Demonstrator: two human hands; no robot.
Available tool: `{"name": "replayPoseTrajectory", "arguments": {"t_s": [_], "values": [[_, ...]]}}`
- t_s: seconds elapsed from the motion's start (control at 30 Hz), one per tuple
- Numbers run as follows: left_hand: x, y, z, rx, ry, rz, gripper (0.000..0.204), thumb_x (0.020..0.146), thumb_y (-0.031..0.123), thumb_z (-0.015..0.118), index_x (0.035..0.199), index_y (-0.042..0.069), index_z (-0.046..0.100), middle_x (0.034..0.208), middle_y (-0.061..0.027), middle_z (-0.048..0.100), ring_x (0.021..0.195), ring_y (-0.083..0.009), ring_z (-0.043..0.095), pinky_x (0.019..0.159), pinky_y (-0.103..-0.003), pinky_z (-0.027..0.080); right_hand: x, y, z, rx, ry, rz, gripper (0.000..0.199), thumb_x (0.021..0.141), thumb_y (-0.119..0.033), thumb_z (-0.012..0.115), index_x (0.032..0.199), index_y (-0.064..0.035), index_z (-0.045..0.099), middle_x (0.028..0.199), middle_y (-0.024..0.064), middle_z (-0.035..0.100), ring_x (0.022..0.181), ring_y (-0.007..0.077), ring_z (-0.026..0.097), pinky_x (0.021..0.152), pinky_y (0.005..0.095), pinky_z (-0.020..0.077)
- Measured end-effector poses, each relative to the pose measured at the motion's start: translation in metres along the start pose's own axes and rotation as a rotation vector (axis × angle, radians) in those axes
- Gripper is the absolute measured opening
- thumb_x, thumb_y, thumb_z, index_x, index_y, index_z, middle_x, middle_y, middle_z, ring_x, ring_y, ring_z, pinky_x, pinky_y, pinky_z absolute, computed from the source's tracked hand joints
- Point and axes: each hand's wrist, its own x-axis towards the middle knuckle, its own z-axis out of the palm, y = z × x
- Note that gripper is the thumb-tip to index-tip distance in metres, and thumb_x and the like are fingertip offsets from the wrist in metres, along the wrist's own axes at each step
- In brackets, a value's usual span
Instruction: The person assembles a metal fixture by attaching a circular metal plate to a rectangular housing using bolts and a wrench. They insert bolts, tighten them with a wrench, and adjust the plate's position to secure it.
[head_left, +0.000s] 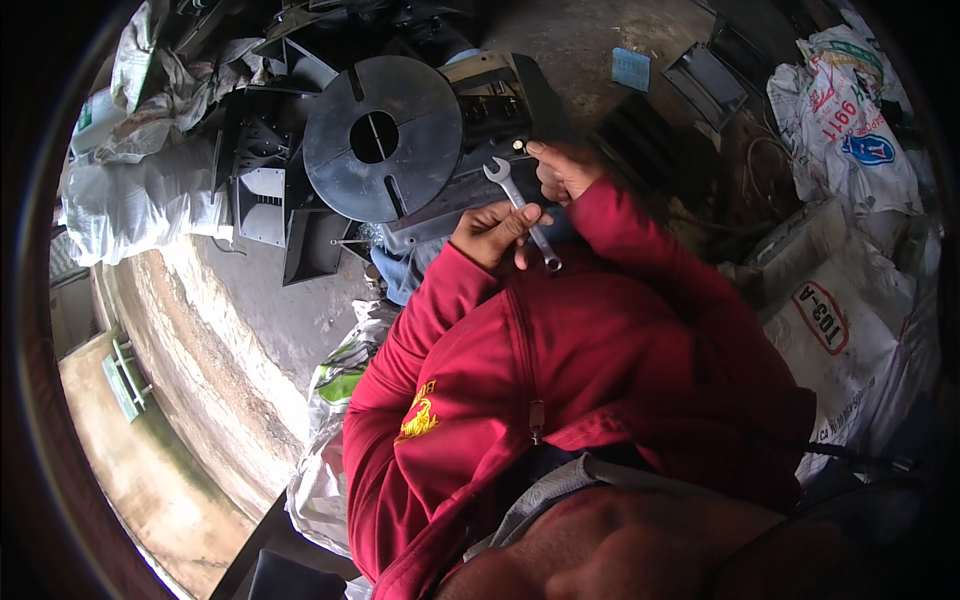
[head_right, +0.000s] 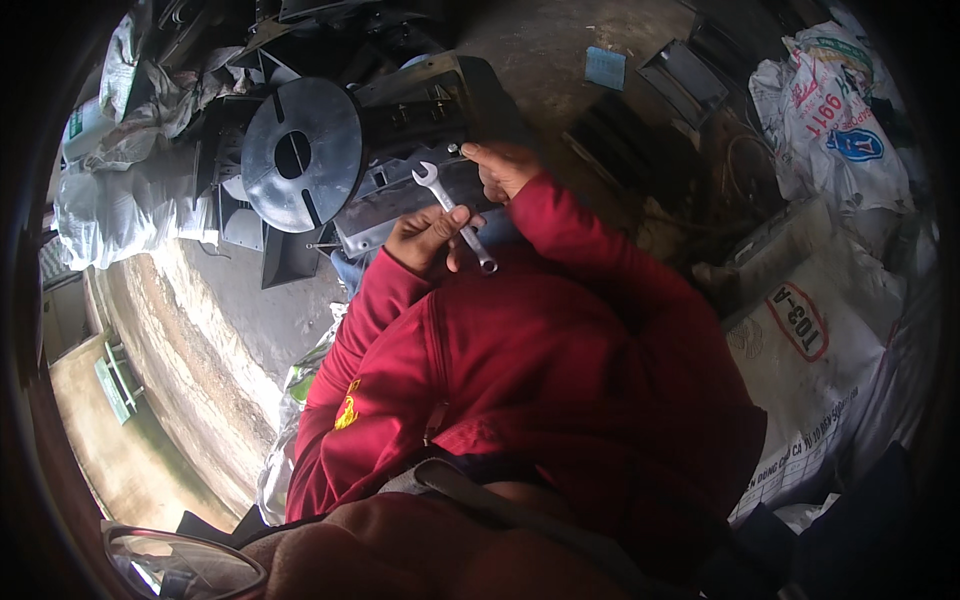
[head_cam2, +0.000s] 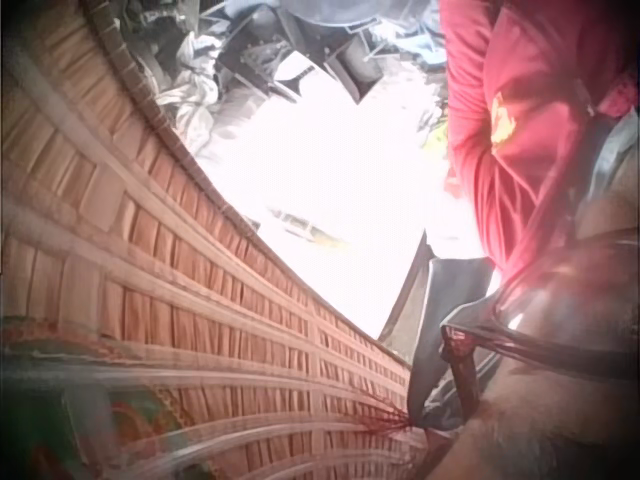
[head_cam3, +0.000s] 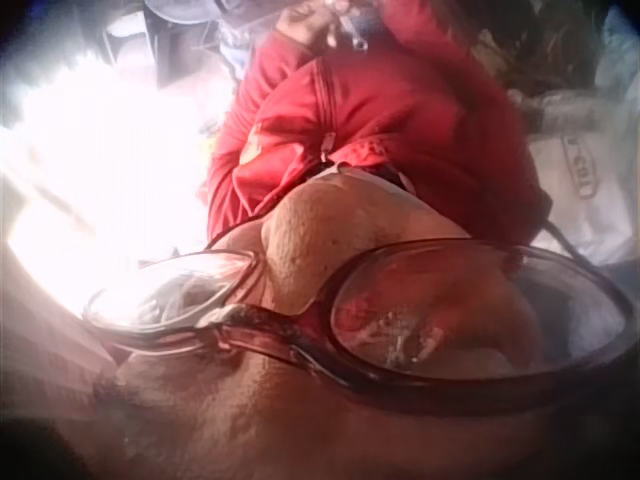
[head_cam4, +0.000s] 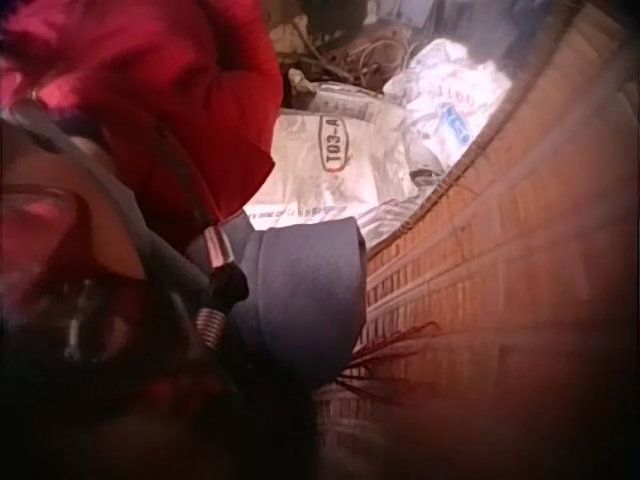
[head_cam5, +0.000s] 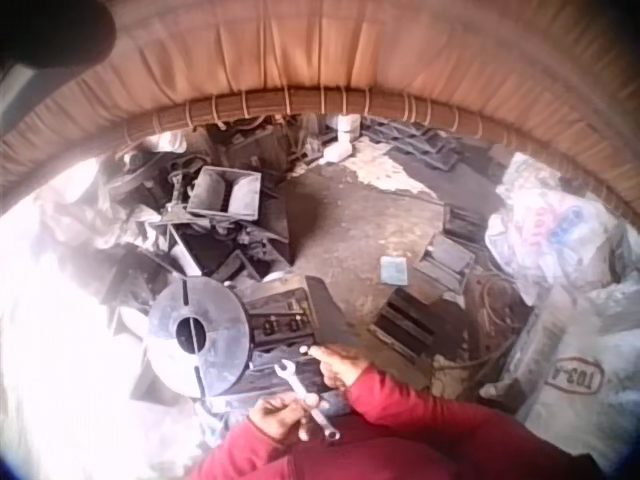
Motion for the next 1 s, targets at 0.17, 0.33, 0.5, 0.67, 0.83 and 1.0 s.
{"name": "replayPoseTrajectory", "arguments": {"t_s": [0.17,0.33,0.5,0.67,0.83,1.0], "values": [[0.032,0.001,0.006,0.001,-0.131,-0.221,0.037,0.092,0.034,0.056,0.097,-0.001,0.063,0.074,-0.0121,0.067,0.060,-0.0196,0.067,0.037,-0.022,0.041,-0.004,-0.003,-0.013,-0.085,-0.108,0.108,0.032,0.094,-0.039,0.050,0.090,-0.0085,0.055,0.054,-0.0018,0.047,0.042,0.0095,0.051,0.041,0.0232,0.0417],[0.046,-0.002,0.009,-0.142,-0.135,-0.244,0.040,0.094,0.033,0.054,0.100,-0.005,0.063,0.064,-0.0065,0.062,0.069,-0.0237,0.069,0.038,-0.024,0.047,0.005,0.004,-0.027,-0.018,-0.267,0.020,0.030,0.097,-0.035,0.045,0.094,-0.0072,0.055,0.065,0.0016,0.056,0.045,0.0111,0.054,0.044,0.0264,0.0464],[0.054,-0.005,0.005,-0.210,-0.177,-0.248,0.038,0.094,0.031,0.053,0.102,-0.005,0.061,0.075,-0.0105,0.066,0.073,-0.0286,0.069,0.036,-0.026,0.046,0.006,0.004,-0.032,0.111,-0.395,0.061,0.032,0.097,-0.036,0.046,0.093,-0.0058,0.055,0.064,0.0031,0.056,0.047,0.0138,0.056,0.045,0.0289,0.0487],[0.054,0.003,0.011,-0.252,-0.147,-0.234,0.037,0.094,0.032,0.052,0.101,-0.004,0.060,0.073,-0.0107,0.065,0.074,-0.0297,0.069,0.035,-0.028,0.047,0.021,0.013,-0.040,0.126,-0.381,0.106,0.032,0.094,-0.036,0.052,0.090,-0.0050,0.059,0.061,0.0035,0.057,0.048,0.0136,0.057,0.044,0.0270,0.0475],[0.039,0.019,-0.022,0.135,-0.057,-0.244,0.037,0.090,0.038,0.058,0.075,0.004,0.062,0.060,-0.0041,0.058,0.039,-0.0120,0.051,0.032,-0.023,0.036,0.029,0.021,-0.030,0.088,-0.162,0.014,0.024,0.088,-0.030,0.064,0.084,-0.0060,0.062,0.050,-0.0026,0.042,0.038,0.0058,0.038,0.036,0.0229,0.0296],[0.015,0.037,-0.044,0.266,-0.020,-0.120,0.038,0.091,0.039,0.058,0.072,0.006,0.063,0.047,0.0023,0.048,0.033,-0.0060,0.040,0.033,-0.020,0.028,0.033,0.028,-0.027,0.119,-0.104,0.057,0.025,0.087,-0.031,0.066,0.079,-0.0087,0.059,0.049,-0.0063,0.035,0.038,0.0037,0.029,0.036,0.0225,0.0229]]}}
